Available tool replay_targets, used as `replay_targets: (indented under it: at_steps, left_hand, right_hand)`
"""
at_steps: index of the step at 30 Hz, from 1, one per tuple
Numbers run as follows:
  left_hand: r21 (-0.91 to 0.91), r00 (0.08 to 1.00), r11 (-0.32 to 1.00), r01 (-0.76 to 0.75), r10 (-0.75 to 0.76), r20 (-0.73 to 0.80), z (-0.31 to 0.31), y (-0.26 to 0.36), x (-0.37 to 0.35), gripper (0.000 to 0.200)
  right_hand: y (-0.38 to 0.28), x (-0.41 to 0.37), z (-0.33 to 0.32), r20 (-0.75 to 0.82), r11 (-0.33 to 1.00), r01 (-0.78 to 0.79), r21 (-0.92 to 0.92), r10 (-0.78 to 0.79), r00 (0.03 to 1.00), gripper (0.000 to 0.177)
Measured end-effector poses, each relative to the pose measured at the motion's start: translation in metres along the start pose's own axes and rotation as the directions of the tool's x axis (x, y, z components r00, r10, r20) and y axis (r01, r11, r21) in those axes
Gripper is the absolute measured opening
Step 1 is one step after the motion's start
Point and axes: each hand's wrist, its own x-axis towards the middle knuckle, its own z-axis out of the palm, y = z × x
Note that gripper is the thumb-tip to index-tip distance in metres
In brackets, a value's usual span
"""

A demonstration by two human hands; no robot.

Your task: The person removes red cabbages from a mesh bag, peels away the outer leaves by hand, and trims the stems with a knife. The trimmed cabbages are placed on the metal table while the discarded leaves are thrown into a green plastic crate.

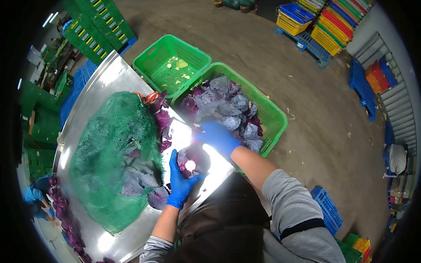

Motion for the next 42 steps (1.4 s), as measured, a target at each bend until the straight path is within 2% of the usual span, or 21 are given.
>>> replay_targets:
  at_steps: [5,7,9,10,12,17,19,21,22,23,24,27,28,31,32,33,35,37,40,41,42]
  left_hand:
    - [-0.087,0.998,0.994,-0.064,0.065,0.015,-0.006,0.008,-0.011,0.121]
    - [0.080,0.988,0.986,-0.148,0.143,0.061,-0.007,0.005,-0.008,0.122]
    - [0.062,0.985,0.987,-0.147,0.140,0.102,-0.012,0.010,0.002,0.126]
    - [-0.041,0.981,0.994,-0.103,0.108,0.160,-0.016,0.019,0.007,0.128]
    - [-0.032,0.949,0.989,-0.145,0.148,0.277,-0.020,0.017,0.009,0.132]
    - [0.219,0.955,0.945,-0.242,0.191,0.227,-0.021,0.010,-0.006,0.127]
    - [0.417,0.888,0.810,-0.413,0.256,0.382,-0.027,0.004,-0.015,0.127]
    - [0.372,0.878,0.810,-0.453,0.335,0.341,-0.023,0.019,-0.019,0.120]
    - [-0.184,0.987,0.983,-0.018,0.048,0.156,-0.016,0.025,-0.024,0.117]
    - [-0.709,0.937,0.623,0.332,-0.304,0.172,-0.013,0.027,-0.029,0.114]
    - [-0.325,0.991,0.942,0.085,-0.113,-0.069,-0.013,0.017,-0.030,0.105]
    - [-0.218,0.928,0.973,0.072,-0.146,-0.342,-0.002,0.002,-0.028,0.087]
    - [-0.064,0.911,0.995,0.076,-0.096,-0.401,-0.001,-0.026,-0.032,0.093]
    - [-0.024,0.960,0.971,0.238,-0.239,-0.147,-0.019,0.010,-0.028,0.089]
    - [0.374,0.987,0.921,0.108,-0.054,-0.151,-0.027,0.007,-0.021,0.087]
    - [0.394,0.985,0.919,0.002,0.067,-0.161,-0.031,0.017,-0.009,0.093]
    - [0.327,0.971,0.939,-0.110,0.171,-0.165,-0.034,0.023,0.018,0.100]
    - [0.243,0.983,0.961,-0.130,0.158,-0.097,-0.025,0.010,0.035,0.105]
    - [0.017,0.996,0.997,0.071,-0.072,0.045,-0.010,0.044,0.043,0.118]
    - [0.440,0.995,0.897,-0.049,0.082,-0.058,0.000,0.016,0.035,0.116]
    - [0.368,0.995,0.928,-0.047,0.076,-0.064,0.004,0.022,0.037,0.112]
  right_hand:
    - [0.004,0.000,-0.032,-0.034,0.832,-0.497,0.247,0.520,0.853,0.040]
    - [-0.030,-0.021,-0.031,-0.047,0.985,-0.089,0.145,0.097,0.994,0.040]
    - [-0.021,-0.033,0.005,-0.055,0.937,0.339,0.084,-0.335,0.941,0.039]
    - [-0.018,-0.031,0.009,-0.054,0.935,0.344,0.088,-0.341,0.939,0.039]
    - [-0.041,-0.026,-0.013,0.338,0.918,0.390,0.068,-0.389,0.857,0.036]
    - [0.012,0.002,0.021,0.095,0.925,0.344,0.163,-0.362,0.927,0.030]
    - [0.019,-0.003,-0.001,0.303,0.939,-0.281,0.197,0.214,0.928,0.032]
    - [0.060,-0.008,0.015,0.118,0.951,-0.223,-0.215,0.253,0.960,0.031]
    - [0.069,-0.014,0.009,0.124,0.951,-0.217,-0.218,0.248,0.961,0.031]
    - [0.071,-0.020,0.000,0.132,0.929,-0.282,-0.239,0.319,0.939,0.038]
    - [0.071,-0.021,-0.005,0.139,0.902,-0.342,-0.264,0.386,0.912,0.047]
    - [0.021,-0.036,-0.023,0.027,0.944,-0.248,-0.220,0.260,0.965,0.039]
    - [0.008,-0.037,-0.016,0.065,0.993,-0.117,0.021,0.115,0.991,0.047]
    - [-0.030,-0.043,0.020,0.096,0.880,0.026,0.474,-0.080,0.992,0.060]
    - [-0.038,-0.043,0.032,0.066,0.452,-0.020,0.892,-0.087,0.994,0.062]
    - [-0.035,-0.041,0.031,0.065,0.450,-0.018,0.893,-0.089,0.994,0.062]
    - [-0.025,-0.030,0.022,0.148,0.910,0.047,0.412,-0.118,0.982,0.067]
    - [-0.022,-0.031,0.011,0.133,0.904,0.157,0.397,-0.226,0.965,0.071]
    - [-0.043,-0.036,-0.017,0.187,0.994,-0.099,-0.049,0.106,0.977,0.074]
    - [-0.044,-0.042,-0.014,0.183,0.994,-0.099,-0.052,0.107,0.977,0.074]
    - [-0.043,-0.052,-0.010,0.073,0.974,0.120,-0.194,-0.107,0.992,0.073]
